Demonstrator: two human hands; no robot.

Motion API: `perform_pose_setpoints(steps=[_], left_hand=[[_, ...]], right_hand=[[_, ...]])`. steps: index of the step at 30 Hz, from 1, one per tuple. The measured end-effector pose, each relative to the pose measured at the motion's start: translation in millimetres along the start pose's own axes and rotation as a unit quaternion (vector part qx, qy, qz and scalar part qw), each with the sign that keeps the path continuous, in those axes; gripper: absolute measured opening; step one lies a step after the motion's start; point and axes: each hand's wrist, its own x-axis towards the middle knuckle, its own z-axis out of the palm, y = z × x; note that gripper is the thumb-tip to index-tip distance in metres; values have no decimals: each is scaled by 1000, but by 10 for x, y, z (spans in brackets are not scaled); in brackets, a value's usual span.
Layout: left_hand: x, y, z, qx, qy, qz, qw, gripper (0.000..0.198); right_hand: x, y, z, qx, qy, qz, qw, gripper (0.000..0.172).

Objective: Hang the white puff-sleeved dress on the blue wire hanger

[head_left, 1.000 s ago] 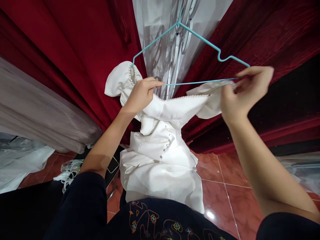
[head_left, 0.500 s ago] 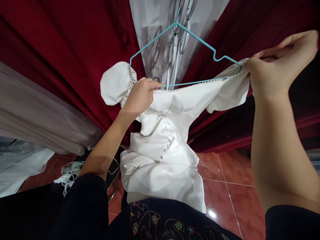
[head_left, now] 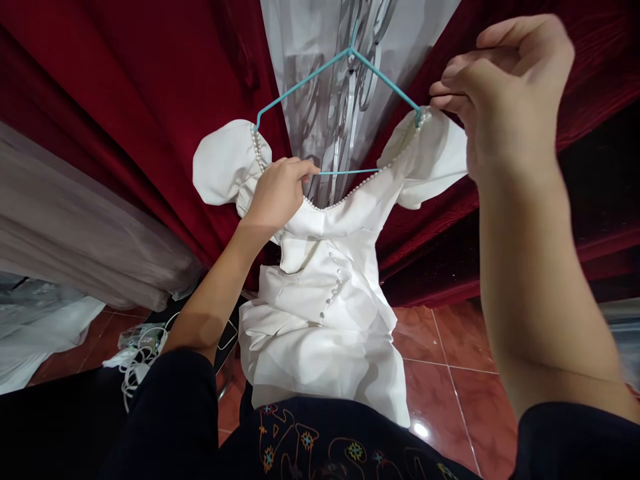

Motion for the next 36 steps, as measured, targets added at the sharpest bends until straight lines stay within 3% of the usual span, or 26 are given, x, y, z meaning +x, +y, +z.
perform_pose_setpoints(steps=[3, 5, 7, 10, 14, 16, 19, 21, 24, 29, 32, 36], left_hand=[[1, 2, 11, 9, 5, 3, 1000, 53], [-1, 21, 21, 0, 7, 2, 1000, 51], [-13, 49, 40, -5, 6, 1, 1000, 47], [-61, 71, 85, -2, 0, 18, 1000, 46], [-159, -9, 114, 34, 21, 87, 995, 51], [-192, -88, 85, 59, 87, 100, 989, 47], [-185, -222, -2, 82, 230, 61, 968, 41], [-145, -307, -55, 69, 272, 23, 959, 58], [-76, -424, -83, 16, 263, -21, 965, 75], [6, -605, -123, -4, 254, -41, 966, 42], [85, -658, -302, -10, 232, -64, 971, 30], [149, -658, -645, 6, 292, -106, 951, 34]], right_hand=[[-391, 20, 139, -39, -34, -157, 986, 28], [-670, 156, 264, -103, -141, -168, 970, 23], [-904, 361, 400, -176, -209, -179, 945, 32], [-1114, 620, 552, -257, -143, -216, 931, 33], [-1179, 646, 621, -248, -83, -213, 942, 31], [-1187, 588, 656, -248, -71, -209, 943, 31], [-1215, 536, 745, -248, -54, -213, 944, 30], [-1234, 536, 801, -242, -50, -212, 946, 30], [-1238, 559, 833, -238, -44, -200, 949, 28], [-1212, 602, 776, -232, -28, -213, 949, 29], [-1198, 607, 728, -245, -31, -212, 945, 28], [-1157, 580, 657, -245, -59, -215, 943, 27]])
